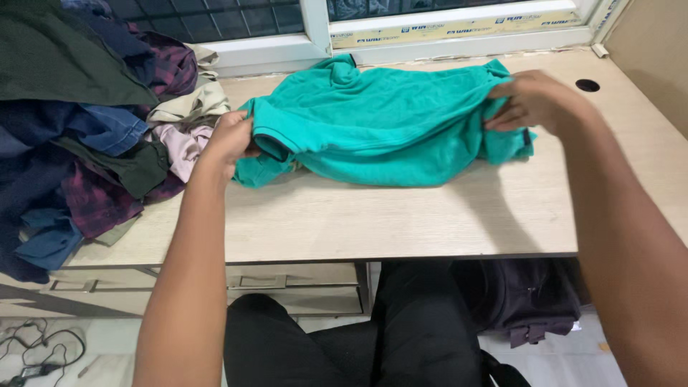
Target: The person folds a teal polo shirt on a table, smoothing it out, folding the sides and bottom, buttoning the collar, and placing it aside. Then the person picks up a pair of dark gray pants, lays them flat, and begins folding them.
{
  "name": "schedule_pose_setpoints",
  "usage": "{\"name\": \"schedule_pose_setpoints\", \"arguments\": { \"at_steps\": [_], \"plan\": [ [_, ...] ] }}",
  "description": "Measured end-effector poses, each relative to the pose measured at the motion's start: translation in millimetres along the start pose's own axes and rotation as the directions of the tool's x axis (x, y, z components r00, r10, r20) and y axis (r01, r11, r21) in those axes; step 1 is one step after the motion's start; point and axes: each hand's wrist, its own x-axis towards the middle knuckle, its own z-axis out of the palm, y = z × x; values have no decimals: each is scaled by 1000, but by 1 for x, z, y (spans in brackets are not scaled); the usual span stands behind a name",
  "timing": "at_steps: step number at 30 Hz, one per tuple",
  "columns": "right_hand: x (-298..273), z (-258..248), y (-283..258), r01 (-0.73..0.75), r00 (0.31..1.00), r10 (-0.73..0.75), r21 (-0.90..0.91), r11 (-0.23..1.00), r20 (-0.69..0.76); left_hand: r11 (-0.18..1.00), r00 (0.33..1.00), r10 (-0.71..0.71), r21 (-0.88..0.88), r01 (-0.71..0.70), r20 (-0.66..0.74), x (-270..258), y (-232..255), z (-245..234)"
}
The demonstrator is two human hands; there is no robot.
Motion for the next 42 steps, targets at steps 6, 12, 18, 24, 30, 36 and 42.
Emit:
{"name": "schedule_pose_setpoints", "arguments": {
  "at_steps": [6,12,18,24,30,36,42],
  "plan": [
    [55,28,-4,352,936,-351,103,930,-30,981,984,146,-110,-157,-103,41,-4,4],
    [52,3,-45,529,844,-467,545,651,-262,439,871,432,-790,-428,-232,46,37,-17],
    [-4,-27,-45,504,804,-572,696,511,-162,472,882,457,-810,-347,-112,-8,23,-55],
    [-44,-79,-11,144,989,-148,-120,982,-23,991,984,34,-130,-11,174,-39,-1,-121],
    [9,-79,16,167,938,-248,-312,935,-242,827,833,517,365,-428,-196,23,-25,-66],
    [118,24,85,396,810,-586,-736,550,-1,532,787,616,711,-459,47,37,-72,38],
    [132,44,123,387,908,-326,-827,408,264,364,934,335,897,-251,126,2,-81,41]
  ]
}}
